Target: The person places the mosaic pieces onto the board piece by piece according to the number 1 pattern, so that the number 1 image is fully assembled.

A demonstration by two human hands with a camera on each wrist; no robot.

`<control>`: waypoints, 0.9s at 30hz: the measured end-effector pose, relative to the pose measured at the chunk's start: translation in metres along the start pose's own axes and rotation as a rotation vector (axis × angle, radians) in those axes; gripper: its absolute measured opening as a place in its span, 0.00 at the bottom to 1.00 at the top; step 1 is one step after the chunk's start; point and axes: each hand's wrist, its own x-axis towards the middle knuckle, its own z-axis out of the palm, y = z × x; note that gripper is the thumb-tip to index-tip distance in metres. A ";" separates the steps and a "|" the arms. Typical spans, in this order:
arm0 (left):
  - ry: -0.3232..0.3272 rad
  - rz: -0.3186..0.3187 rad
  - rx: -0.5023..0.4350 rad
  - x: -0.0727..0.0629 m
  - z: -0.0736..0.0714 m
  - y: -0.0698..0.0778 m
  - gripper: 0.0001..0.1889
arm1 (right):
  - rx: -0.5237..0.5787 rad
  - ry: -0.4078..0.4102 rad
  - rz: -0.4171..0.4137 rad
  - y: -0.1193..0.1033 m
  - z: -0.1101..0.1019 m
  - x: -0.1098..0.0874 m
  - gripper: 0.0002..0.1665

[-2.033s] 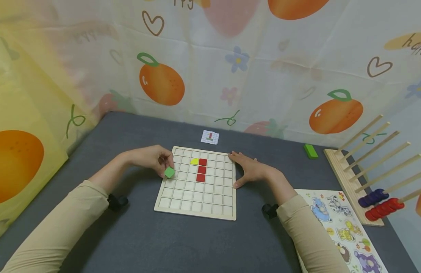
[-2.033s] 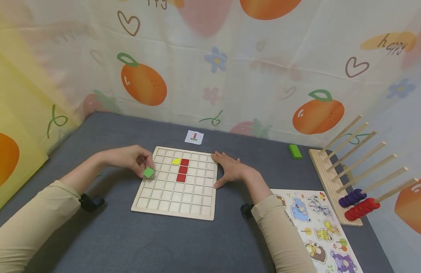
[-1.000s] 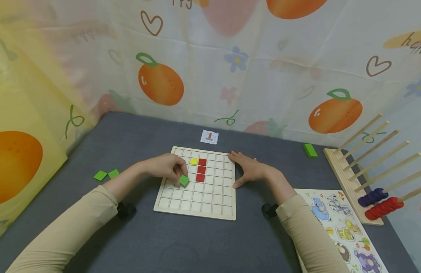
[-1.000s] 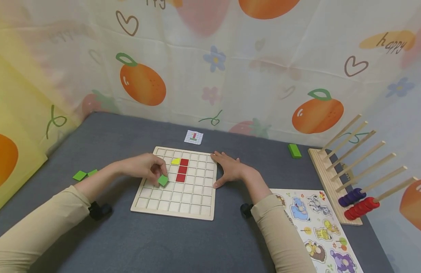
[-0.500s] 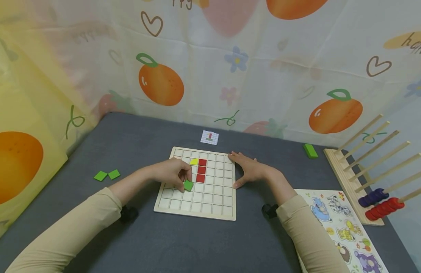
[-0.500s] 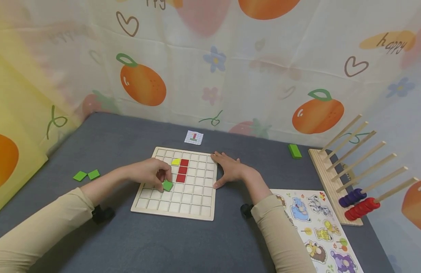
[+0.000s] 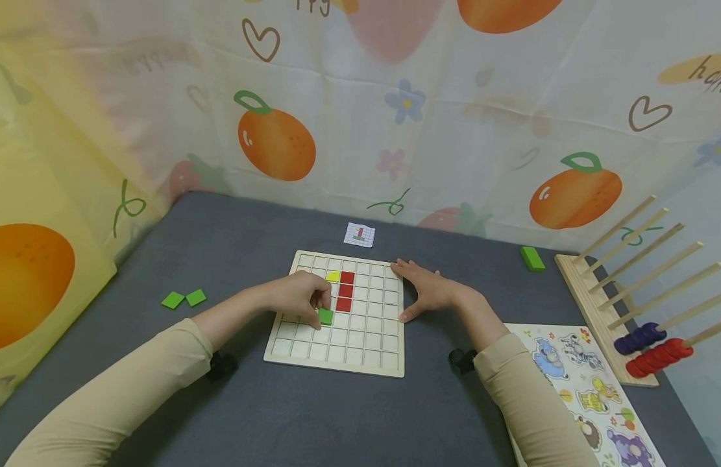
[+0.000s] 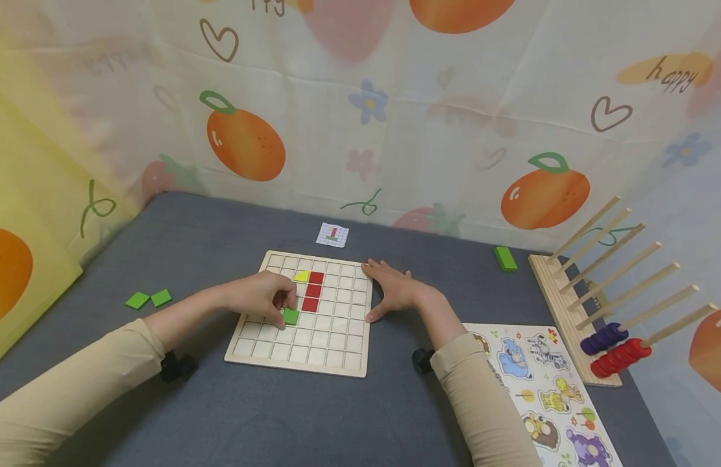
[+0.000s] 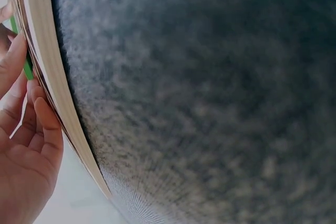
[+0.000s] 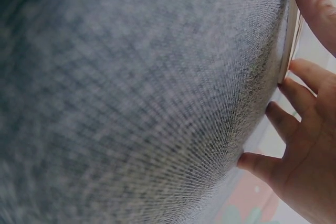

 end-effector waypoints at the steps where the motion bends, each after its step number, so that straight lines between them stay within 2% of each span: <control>1: -0.001 -0.001 0.001 0.000 0.000 0.000 0.14 | 0.000 -0.001 0.001 0.000 0.000 0.000 0.68; 14: -0.024 -0.029 -0.009 0.000 -0.001 0.002 0.17 | -0.016 -0.002 0.001 -0.001 -0.001 0.001 0.67; 27: -0.021 0.003 -0.048 -0.006 -0.011 -0.002 0.14 | -0.015 -0.002 0.008 -0.001 0.000 0.000 0.68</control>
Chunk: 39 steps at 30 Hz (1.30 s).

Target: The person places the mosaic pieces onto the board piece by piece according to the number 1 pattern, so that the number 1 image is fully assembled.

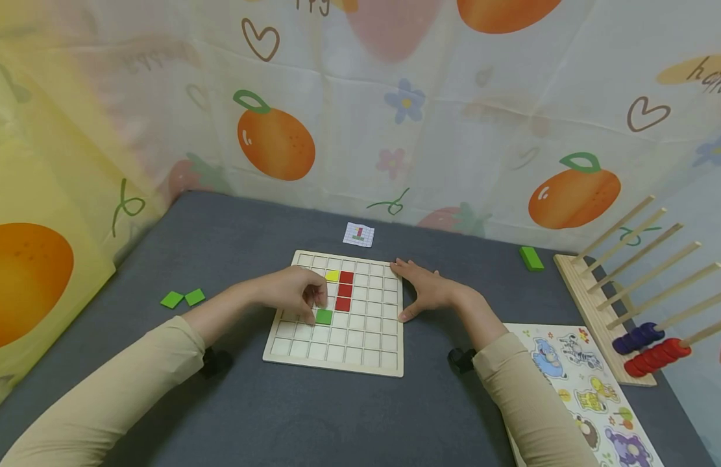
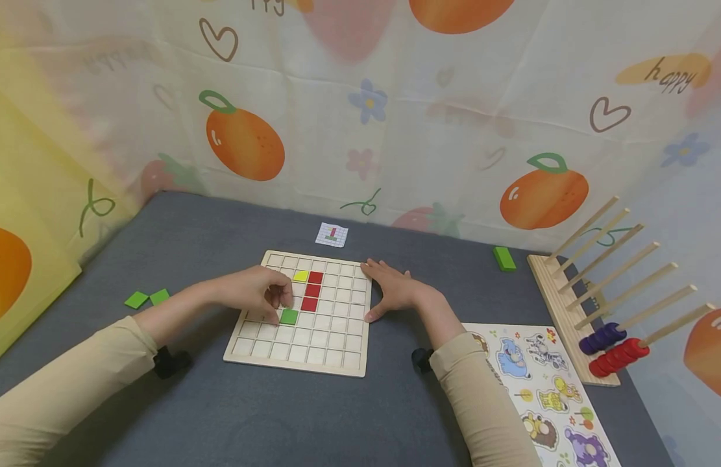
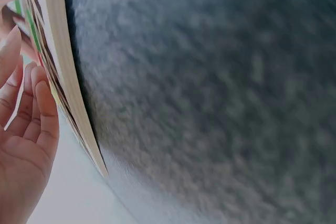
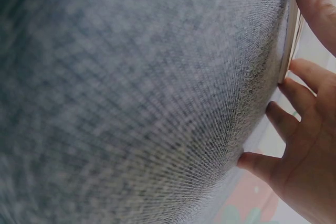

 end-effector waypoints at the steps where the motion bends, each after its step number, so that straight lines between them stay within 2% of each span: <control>1: 0.007 -0.003 -0.006 -0.001 -0.002 -0.002 0.14 | 0.000 0.001 0.000 0.000 0.000 0.000 0.68; 8: 0.074 -0.063 -0.033 -0.018 -0.017 -0.012 0.17 | -0.007 0.001 -0.001 0.001 0.000 0.000 0.67; 13: 0.098 -0.081 -0.068 -0.033 -0.029 -0.019 0.17 | 0.003 -0.001 -0.002 0.000 -0.001 -0.001 0.67; 19: 0.097 -0.102 -0.105 -0.049 -0.040 -0.027 0.16 | 0.007 -0.002 -0.002 0.000 -0.001 -0.001 0.67; 27: 0.078 -0.171 -0.106 -0.067 -0.054 -0.040 0.17 | 0.008 -0.007 0.000 -0.001 -0.001 0.000 0.67; 34: 0.067 -0.253 -0.144 -0.088 -0.064 -0.057 0.19 | 0.000 -0.001 0.001 -0.001 -0.001 -0.001 0.67; 39: 0.079 -0.283 -0.161 -0.101 -0.069 -0.072 0.20 | -0.008 0.001 0.001 -0.001 -0.002 -0.001 0.67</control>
